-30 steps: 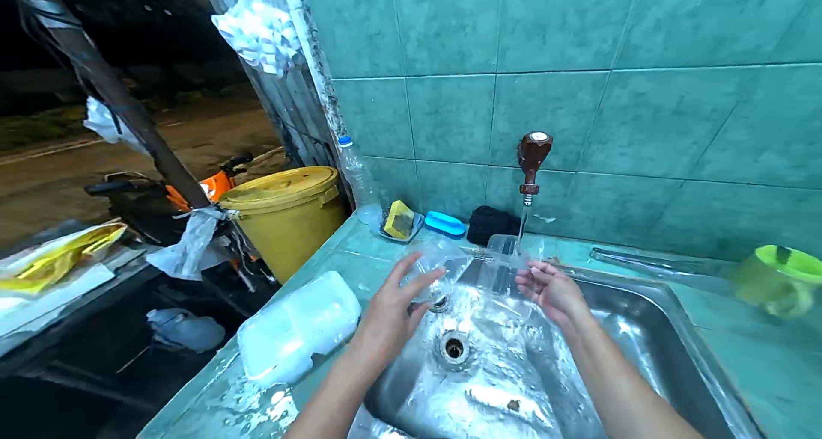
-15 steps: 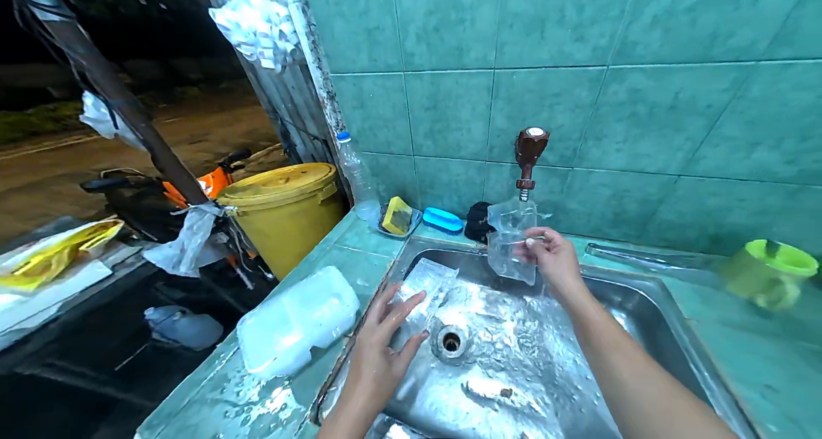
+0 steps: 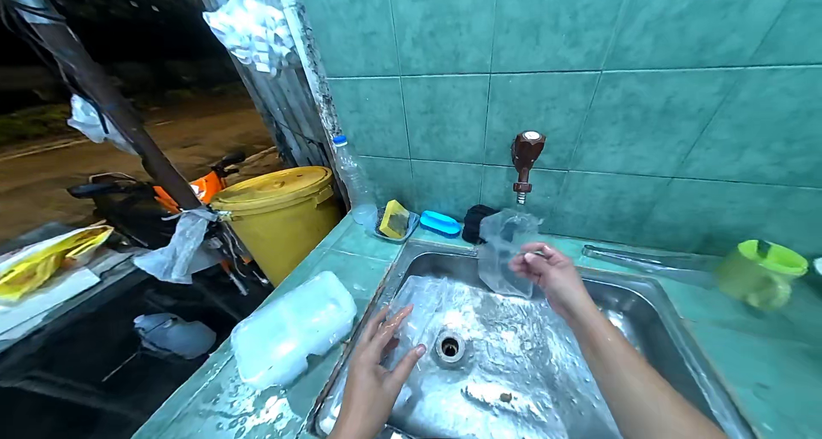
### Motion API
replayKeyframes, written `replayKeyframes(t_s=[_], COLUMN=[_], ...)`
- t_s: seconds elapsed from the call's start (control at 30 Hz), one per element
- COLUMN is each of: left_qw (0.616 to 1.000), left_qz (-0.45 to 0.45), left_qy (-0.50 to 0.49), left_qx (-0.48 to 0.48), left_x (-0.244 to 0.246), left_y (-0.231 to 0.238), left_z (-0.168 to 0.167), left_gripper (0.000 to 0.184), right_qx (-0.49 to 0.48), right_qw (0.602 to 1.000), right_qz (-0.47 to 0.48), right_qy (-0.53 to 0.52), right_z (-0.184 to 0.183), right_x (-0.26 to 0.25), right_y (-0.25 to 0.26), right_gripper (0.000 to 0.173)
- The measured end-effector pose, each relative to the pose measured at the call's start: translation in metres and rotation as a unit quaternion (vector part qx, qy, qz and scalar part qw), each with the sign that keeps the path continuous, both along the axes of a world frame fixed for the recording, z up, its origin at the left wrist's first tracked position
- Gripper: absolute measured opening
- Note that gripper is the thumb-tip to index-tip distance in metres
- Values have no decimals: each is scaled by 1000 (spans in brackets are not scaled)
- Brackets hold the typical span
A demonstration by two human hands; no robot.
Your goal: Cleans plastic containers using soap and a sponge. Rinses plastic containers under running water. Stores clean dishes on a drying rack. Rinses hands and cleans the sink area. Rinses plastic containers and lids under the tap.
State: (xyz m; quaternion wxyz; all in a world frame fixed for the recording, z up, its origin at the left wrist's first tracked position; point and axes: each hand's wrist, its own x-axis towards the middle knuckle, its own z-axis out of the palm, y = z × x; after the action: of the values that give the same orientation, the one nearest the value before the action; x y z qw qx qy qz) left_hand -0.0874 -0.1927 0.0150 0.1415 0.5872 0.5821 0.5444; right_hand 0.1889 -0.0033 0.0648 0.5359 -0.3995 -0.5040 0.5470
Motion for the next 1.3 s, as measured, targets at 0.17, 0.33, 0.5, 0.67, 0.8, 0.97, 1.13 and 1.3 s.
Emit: replayKeyframes(t_s=[0.17,0.33,0.5,0.67,0.8,0.97,1.13,1.3], left_qw=[998,991,976,935,914,885,874,861], left_qz=[37,61,78,65,40,20,-12,-48], left_qy=[-49,-114,-196,-324,-368,-417,-428,-434], left_qx=[-1,-23,-54,-129,-168,-206,-229,-261], left_x=[-10,-6,-1,4,20,43,68,88], left_y=[-2,2,9,28,45,71,91,104], left_z=[5,7,7,19,19,9,1,-4], left_gripper=[60,64,68,69,65,66,68,68], right_qx=[221,340,268,202,197,154,144,104], right_qw=[849,754,760,743,724,746,801,876], right_qz=[-35,85,86,104,122,70,73,-18], right_qy=[-478,-555,-585,-629,-649,-645,-576,-470], right_z=[6,-3,-1,13,15,26,26,22], right_x=[13,7,5,15,21,26,30,37], right_y=[-3,-17,-23,-21,-29,-25,-22,-24], right_gripper=[27,32,32,33,36,32,30,24])
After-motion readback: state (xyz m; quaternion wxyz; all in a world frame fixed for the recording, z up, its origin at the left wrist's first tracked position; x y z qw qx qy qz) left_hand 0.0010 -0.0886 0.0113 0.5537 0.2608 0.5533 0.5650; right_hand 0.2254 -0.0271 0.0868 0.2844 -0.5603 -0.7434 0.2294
